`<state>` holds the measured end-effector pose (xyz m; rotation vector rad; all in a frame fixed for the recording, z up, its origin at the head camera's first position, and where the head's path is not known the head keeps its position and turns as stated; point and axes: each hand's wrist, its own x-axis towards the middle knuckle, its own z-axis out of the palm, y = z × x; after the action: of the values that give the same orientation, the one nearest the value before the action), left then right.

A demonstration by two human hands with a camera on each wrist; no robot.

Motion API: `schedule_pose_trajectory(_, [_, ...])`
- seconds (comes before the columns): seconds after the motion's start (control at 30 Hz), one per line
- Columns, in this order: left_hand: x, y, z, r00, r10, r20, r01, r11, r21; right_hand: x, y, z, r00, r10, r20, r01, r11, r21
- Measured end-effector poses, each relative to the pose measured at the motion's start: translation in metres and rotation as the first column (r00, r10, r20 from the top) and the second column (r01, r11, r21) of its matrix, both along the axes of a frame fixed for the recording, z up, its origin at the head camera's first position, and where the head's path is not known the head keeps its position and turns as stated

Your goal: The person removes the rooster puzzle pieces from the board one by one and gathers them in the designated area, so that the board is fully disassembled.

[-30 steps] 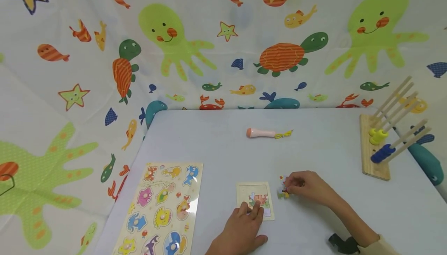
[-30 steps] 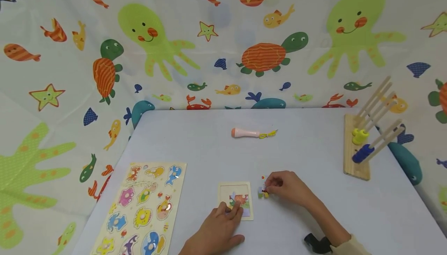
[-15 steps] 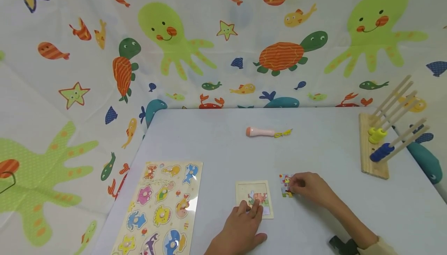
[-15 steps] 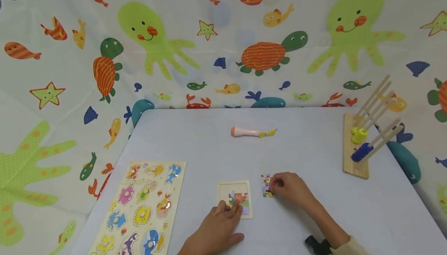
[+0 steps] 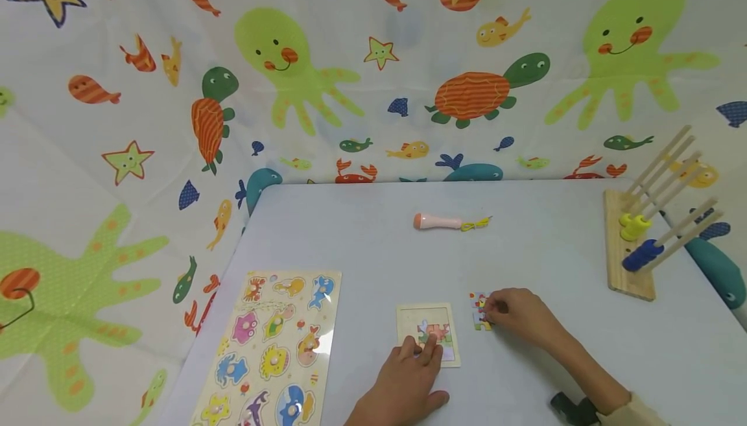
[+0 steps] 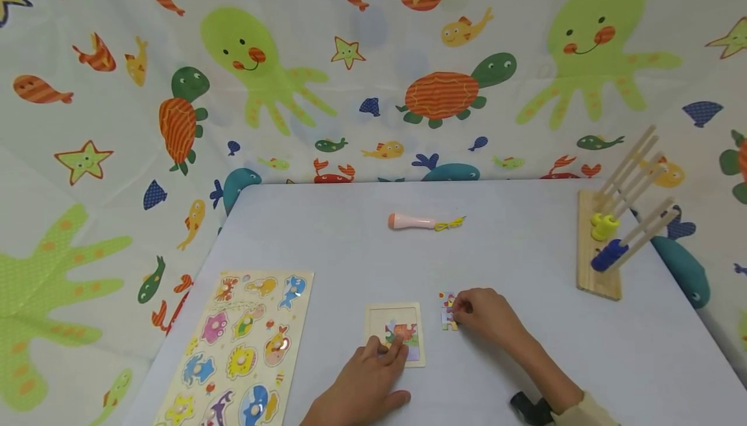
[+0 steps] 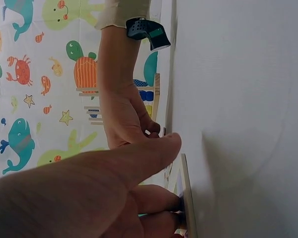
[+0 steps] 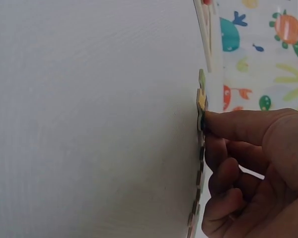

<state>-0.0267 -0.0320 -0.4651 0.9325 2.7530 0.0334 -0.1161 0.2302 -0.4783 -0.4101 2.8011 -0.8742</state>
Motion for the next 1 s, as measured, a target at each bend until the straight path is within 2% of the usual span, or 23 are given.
schedule_pose_trajectory(0.37, [0.000,0.001,0.001,0.999,0.017,0.031,-0.017,1.000,-0.013,0.001,-0.002,0.002,1.000,0.000,-0.018,0.000,0.999,0.038])
schedule_pose_trajectory(0.67, [0.000,0.000,0.001,1.000,0.008,0.007,-0.008,1.000,-0.010,0.001,-0.002,0.002,1.000,-0.002,-0.030,0.004,0.999,0.053])
schedule_pose_trajectory(0.83, [0.000,0.000,0.003,1.000,0.002,-0.013,-0.002,1.000,0.002,0.001,-0.002,0.009,0.999,0.003,-0.040,-0.001,0.998,0.059])
schedule_pose_trajectory(1.0, [-0.001,0.000,0.003,1.000,-0.004,-0.012,0.003,1.000,-0.014,0.002,-0.007,0.019,0.998,0.018,-0.057,-0.017,1.000,0.017])
